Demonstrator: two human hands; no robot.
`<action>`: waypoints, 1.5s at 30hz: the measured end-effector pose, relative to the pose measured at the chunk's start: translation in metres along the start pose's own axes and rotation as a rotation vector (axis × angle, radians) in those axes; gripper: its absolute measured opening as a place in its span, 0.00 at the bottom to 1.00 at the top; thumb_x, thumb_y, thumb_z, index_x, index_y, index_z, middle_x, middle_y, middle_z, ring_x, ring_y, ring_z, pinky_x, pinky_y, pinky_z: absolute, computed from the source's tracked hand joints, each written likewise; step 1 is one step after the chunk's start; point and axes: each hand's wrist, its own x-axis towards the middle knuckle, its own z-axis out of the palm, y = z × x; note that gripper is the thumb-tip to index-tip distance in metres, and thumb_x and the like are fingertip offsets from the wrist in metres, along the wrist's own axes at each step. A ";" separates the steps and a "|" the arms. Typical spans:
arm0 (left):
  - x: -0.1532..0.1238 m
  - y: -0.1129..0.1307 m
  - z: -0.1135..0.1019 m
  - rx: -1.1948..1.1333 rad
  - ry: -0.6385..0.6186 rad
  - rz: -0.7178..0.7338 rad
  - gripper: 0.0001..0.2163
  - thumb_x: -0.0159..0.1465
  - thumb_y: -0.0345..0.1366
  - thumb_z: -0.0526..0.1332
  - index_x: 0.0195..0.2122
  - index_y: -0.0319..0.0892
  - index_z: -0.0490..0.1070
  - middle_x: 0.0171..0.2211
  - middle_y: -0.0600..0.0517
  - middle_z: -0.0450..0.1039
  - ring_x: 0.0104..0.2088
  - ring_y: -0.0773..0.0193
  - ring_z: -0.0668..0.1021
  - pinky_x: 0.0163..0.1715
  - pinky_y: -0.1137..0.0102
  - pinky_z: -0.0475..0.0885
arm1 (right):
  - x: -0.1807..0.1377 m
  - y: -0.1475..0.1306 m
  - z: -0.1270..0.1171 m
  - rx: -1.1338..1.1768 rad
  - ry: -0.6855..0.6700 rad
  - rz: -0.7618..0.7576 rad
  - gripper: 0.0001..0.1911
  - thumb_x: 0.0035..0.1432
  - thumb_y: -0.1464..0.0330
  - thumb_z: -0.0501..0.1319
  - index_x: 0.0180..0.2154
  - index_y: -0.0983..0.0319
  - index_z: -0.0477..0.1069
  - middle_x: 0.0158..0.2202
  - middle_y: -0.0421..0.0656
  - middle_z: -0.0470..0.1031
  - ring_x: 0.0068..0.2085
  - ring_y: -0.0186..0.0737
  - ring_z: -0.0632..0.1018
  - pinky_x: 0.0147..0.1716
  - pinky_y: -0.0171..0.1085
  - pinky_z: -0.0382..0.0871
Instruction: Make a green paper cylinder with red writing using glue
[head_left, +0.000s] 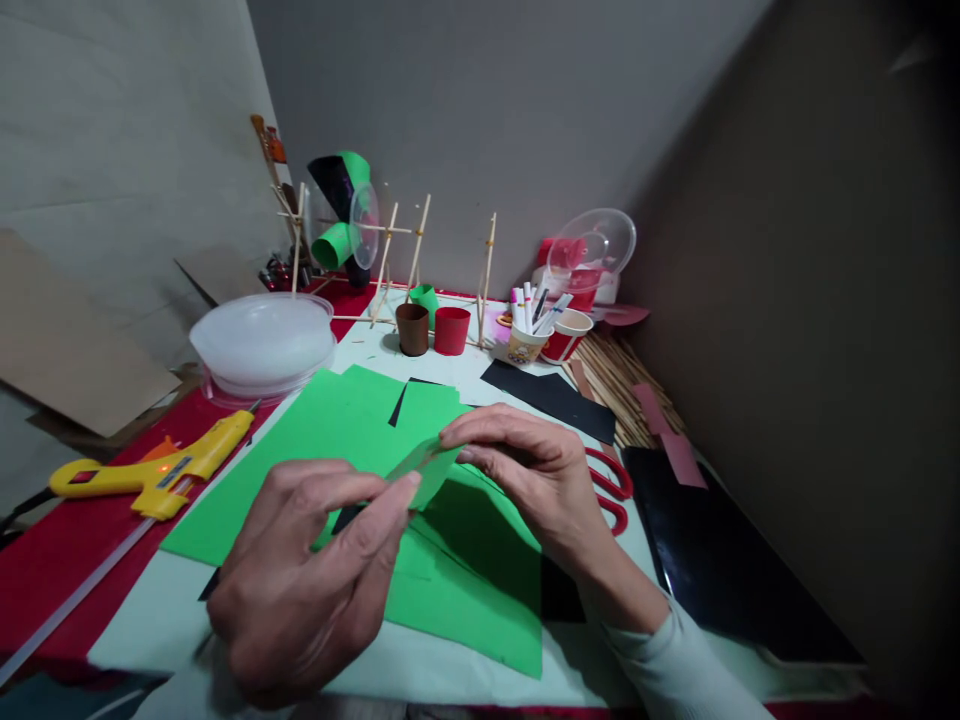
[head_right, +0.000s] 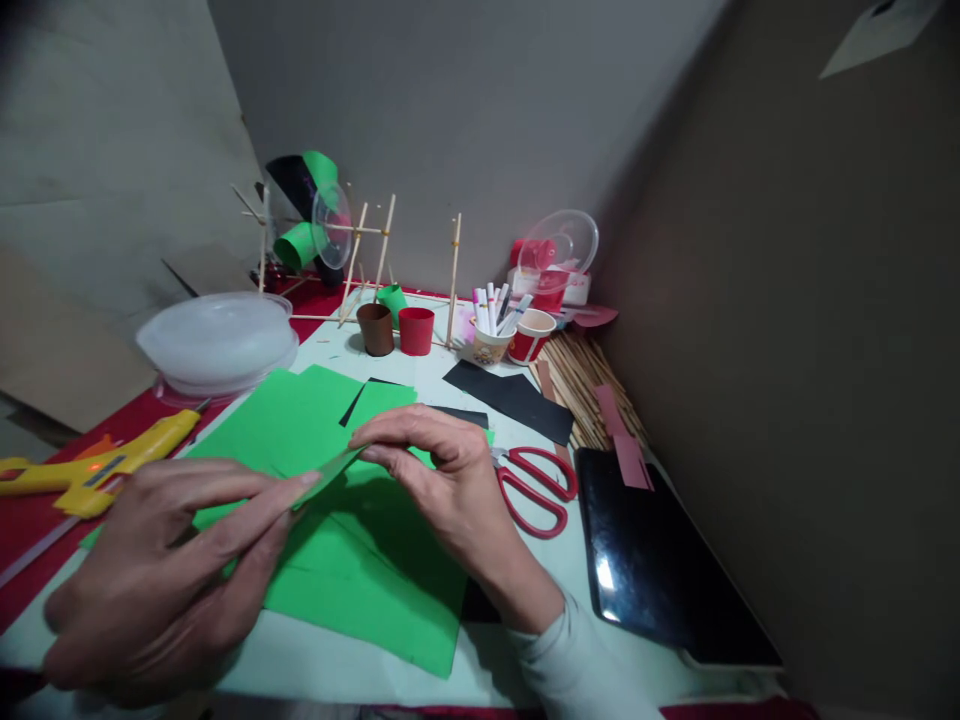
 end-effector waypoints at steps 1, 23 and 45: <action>0.003 0.004 0.000 -0.078 0.018 -0.071 0.24 0.55 0.26 0.70 0.53 0.52 0.79 0.34 0.50 0.80 0.35 0.56 0.78 0.41 0.65 0.73 | 0.001 -0.001 -0.004 0.007 -0.036 -0.011 0.07 0.62 0.73 0.67 0.36 0.56 0.84 0.37 0.42 0.84 0.41 0.42 0.82 0.45 0.39 0.75; 0.024 0.009 0.023 -1.244 -0.166 -1.332 0.21 0.48 0.36 0.78 0.43 0.46 0.80 0.33 0.53 0.80 0.31 0.64 0.79 0.30 0.73 0.75 | -0.001 -0.001 -0.007 0.254 -0.211 0.268 0.12 0.62 0.68 0.68 0.48 0.55 0.78 0.50 0.41 0.81 0.45 0.39 0.81 0.46 0.38 0.76; 0.015 0.012 0.023 -0.897 0.169 -1.247 0.14 0.54 0.42 0.75 0.35 0.43 0.74 0.31 0.56 0.78 0.30 0.66 0.77 0.32 0.73 0.73 | -0.013 -0.005 0.017 -0.125 0.016 0.118 0.11 0.67 0.69 0.62 0.30 0.60 0.72 0.25 0.35 0.74 0.27 0.31 0.75 0.30 0.31 0.66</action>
